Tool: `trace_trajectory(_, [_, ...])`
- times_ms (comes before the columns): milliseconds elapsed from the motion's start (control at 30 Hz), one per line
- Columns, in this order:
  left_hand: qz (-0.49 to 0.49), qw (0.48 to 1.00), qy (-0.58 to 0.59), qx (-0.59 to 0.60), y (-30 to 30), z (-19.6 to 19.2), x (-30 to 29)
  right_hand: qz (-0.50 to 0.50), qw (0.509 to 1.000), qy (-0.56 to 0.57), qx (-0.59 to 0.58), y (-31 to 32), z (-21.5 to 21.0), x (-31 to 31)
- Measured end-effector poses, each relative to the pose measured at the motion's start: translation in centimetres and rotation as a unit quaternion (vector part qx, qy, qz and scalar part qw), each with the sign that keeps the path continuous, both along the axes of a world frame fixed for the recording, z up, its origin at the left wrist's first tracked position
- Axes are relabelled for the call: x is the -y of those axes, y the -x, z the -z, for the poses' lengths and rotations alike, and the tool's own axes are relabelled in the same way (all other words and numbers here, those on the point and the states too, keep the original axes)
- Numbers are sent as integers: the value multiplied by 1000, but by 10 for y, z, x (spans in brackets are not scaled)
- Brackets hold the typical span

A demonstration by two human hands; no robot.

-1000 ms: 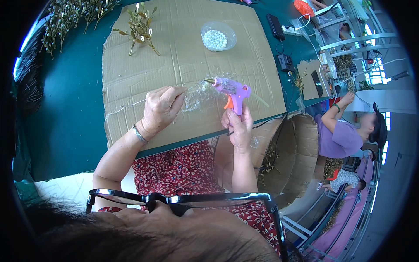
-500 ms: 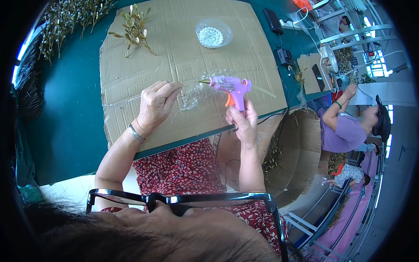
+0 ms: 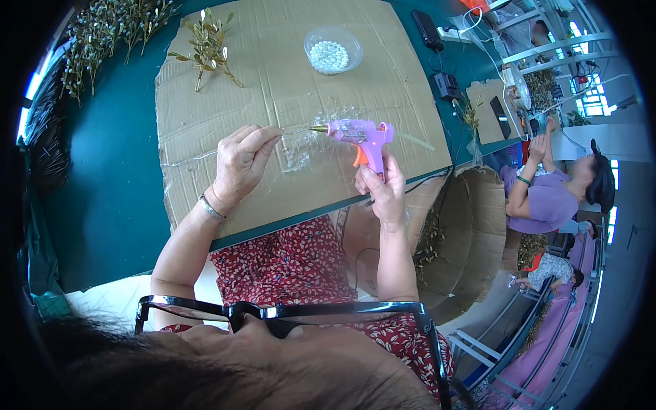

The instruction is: The person applies hot glue to an artificial plant branch using a glue gun and attaches beads onto the branch by hand.

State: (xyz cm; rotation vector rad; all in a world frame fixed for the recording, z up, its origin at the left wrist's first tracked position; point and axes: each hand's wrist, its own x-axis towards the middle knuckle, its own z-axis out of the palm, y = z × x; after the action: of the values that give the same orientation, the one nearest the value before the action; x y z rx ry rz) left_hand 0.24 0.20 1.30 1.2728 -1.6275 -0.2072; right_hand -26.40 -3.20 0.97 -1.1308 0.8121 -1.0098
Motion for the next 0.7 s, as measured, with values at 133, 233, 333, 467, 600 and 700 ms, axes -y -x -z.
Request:
trace_trajectory(133, [-2,1000,1,0,0,1,1,-13,1000,8,6,2,2,0])
trace_trajectory(233, [-3,1000,0,3,0,0,0,-15,1000,11,7,2,2,0])
trace_trajectory(333, [-2,1000,-7,7,-1,1,0,-6,1000,5,10,0,1,1])
trace_trajectory(467, [8,1000,-10,-5,0,2,0,-4,1000,7,9,0,2,0])
trace_trajectory(600, [-25,997,-28,-61,2,8,2,-2,1000,-12,27,4,1,0])
trace_trajectory(700, [-27,993,-103,-43,2,9,2,4,998,-15,53,10,0,2])
